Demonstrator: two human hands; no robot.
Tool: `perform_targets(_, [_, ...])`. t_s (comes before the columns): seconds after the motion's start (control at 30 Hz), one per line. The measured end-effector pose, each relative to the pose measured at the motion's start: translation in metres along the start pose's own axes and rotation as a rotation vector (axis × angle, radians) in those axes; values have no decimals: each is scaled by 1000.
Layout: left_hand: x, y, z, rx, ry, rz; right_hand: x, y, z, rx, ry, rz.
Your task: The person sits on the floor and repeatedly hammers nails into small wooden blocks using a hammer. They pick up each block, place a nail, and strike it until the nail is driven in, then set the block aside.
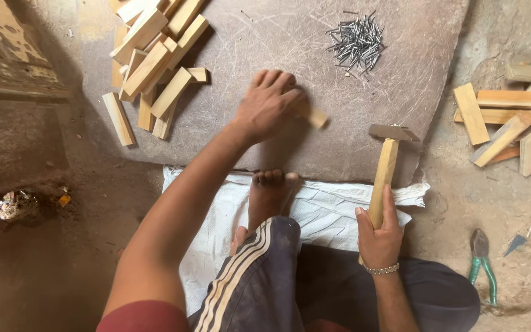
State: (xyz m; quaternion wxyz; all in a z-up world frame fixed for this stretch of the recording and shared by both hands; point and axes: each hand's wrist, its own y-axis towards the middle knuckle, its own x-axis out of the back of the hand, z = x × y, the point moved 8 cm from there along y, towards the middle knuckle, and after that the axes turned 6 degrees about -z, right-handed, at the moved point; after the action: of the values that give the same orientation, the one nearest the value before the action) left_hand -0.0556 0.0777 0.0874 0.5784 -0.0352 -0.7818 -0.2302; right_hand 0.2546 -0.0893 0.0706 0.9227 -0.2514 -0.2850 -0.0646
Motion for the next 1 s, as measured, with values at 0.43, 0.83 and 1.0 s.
perform_targets(0.43, [-81,92,-5,206,-107,245,-4,-3,18,416,-62,-32])
perform_targets(0.83, [-95,103,-16,-51,110,431,-6,-2,16,357,-22,-13])
perform_targets(1.0, [-85,85,4,197,-159,336,-7,-5,21,327,-37,-14])
